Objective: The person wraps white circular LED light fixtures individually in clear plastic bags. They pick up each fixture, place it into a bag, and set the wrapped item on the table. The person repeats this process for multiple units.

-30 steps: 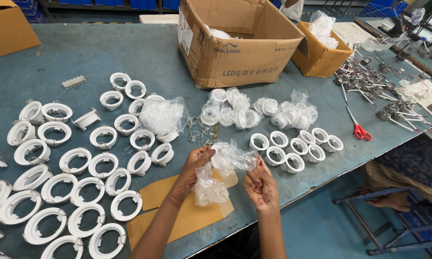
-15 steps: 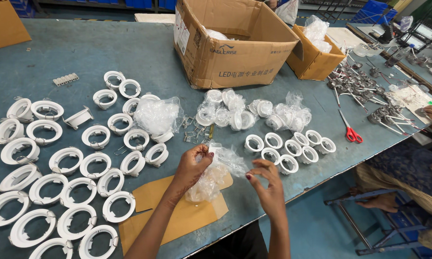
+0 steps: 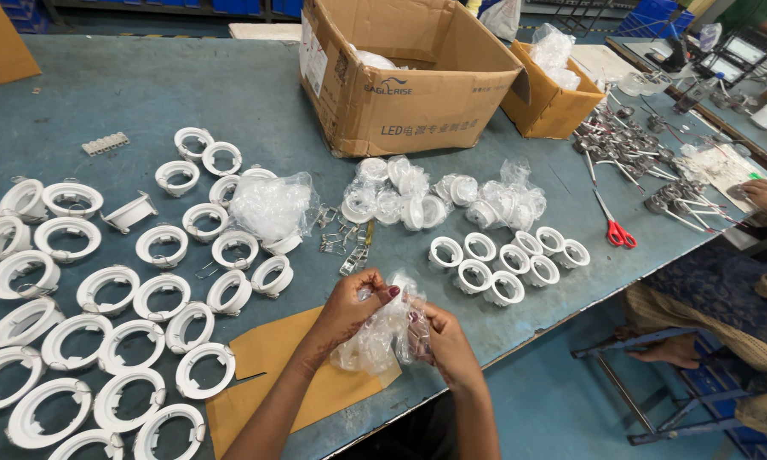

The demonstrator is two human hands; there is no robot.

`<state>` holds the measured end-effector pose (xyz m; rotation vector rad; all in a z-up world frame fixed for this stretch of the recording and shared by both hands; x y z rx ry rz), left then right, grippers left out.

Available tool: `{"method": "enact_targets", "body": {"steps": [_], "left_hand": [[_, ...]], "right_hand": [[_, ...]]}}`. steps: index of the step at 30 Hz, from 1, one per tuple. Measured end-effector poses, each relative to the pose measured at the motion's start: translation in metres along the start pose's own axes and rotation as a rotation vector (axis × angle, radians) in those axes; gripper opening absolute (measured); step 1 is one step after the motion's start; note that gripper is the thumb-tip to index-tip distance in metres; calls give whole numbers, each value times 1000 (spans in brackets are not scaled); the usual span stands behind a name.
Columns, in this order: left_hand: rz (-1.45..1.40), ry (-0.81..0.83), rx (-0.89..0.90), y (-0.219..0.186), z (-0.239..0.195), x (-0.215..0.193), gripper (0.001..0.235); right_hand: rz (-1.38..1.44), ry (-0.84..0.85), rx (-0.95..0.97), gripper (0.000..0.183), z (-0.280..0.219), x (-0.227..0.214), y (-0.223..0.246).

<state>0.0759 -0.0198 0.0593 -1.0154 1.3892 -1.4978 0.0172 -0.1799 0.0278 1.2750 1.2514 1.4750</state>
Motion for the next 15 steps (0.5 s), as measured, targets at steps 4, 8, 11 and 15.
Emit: {"method": "enact_targets", "body": {"steps": [4, 8, 11, 15], "left_hand": [[113, -45, -8, -2, -2, -1, 33], [67, -53, 28, -3, -2, -1, 27], [-18, -103, -68, 13, 3, -8, 23], [-57, -246, -69, 29, 10, -25, 22]], "right_hand": [[173, 22, 41, 38, 1, -7, -18], [113, -23, 118, 27, -1, -15, -34], [175, -169, 211, 26, -6, -36, -41], [30, -184, 136, 17, -1, -65, -23]]}}
Point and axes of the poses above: each hand's wrist, its own z-axis towards the middle knuckle, its own x-axis out of the palm, y = z × x, the point moved 9 cm from there along z, towards the middle knuckle, and after that the axes turned 6 degrees about -x, right-handed, at the moved point
